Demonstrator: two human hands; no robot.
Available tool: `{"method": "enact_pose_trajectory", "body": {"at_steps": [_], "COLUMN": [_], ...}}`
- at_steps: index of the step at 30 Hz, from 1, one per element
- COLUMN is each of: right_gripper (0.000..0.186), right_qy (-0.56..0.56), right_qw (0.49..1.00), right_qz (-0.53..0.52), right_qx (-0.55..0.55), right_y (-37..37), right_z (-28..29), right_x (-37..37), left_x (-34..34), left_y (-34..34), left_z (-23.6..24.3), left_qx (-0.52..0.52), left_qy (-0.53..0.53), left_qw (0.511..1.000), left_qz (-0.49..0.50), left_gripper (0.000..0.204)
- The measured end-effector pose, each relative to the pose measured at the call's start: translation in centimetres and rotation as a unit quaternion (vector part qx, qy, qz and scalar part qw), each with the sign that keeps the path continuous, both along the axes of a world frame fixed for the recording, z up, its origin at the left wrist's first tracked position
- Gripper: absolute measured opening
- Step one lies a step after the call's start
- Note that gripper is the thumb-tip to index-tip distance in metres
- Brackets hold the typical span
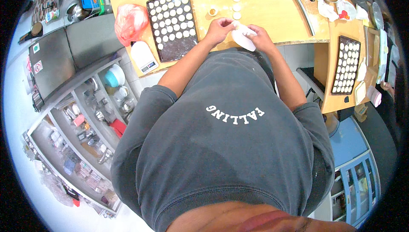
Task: The person uses a scraper and their hands to shape pieces of dough on a wooden counter, then places the formed pieces onto a tray.
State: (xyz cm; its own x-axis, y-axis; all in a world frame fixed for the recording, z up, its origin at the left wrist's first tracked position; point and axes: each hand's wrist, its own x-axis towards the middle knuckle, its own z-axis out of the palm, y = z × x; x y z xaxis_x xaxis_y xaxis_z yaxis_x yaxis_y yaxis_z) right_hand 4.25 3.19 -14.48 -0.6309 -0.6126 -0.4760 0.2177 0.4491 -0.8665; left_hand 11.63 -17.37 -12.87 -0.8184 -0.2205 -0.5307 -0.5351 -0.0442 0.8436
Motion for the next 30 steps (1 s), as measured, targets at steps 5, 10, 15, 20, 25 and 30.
{"method": "enact_pose_trajectory", "body": {"at_steps": [5, 10, 15, 20, 25, 30], "right_gripper": [0.025, 0.029, 0.03, 0.027, 0.02, 0.019], "right_qy": [0.04, 0.134, 0.147, 0.074, 0.097, 0.069], "right_qw": [0.999, 0.99, 0.984, 0.993, 0.992, 0.995], "right_qz": [0.0, -0.018, -0.063, -0.071, -0.077, -0.042], "right_qx": [0.01, 0.051, 0.079, 0.055, -0.004, -0.063], "right_y": [0.2, 2.1, 5.6, 6.4, 4.8, 3.7], "right_z": [2.3, 3.0, 0.3, 2.4, 4.2, 8.1], "right_x": [0.5, 1.6, 3.5, 4.9, 4.9, 6.5], "left_x": [1.0, 2.7, 5.0, 8.3, 11.6, 15.4], "left_y": [-0.3, -0.2, -0.1, 0.1, 0.9, 2.8], "left_z": [1.5, 2.8, 4.7, 6.3, 9.5, 12.4], "left_qx": [-0.037, 0.034, 0.134, 0.151, 0.156, 0.244], "left_qy": [0.041, 0.097, 0.071, 0.087, 0.135, 0.193], "left_qw": [0.998, 0.989, 0.977, 0.966, 0.952, 0.914], "left_qz": [0.024, 0.107, 0.15, 0.191, 0.228, 0.26], "left_gripper": [0.024, 0.024, 0.02, 0.021, 0.021, 0.022]}}
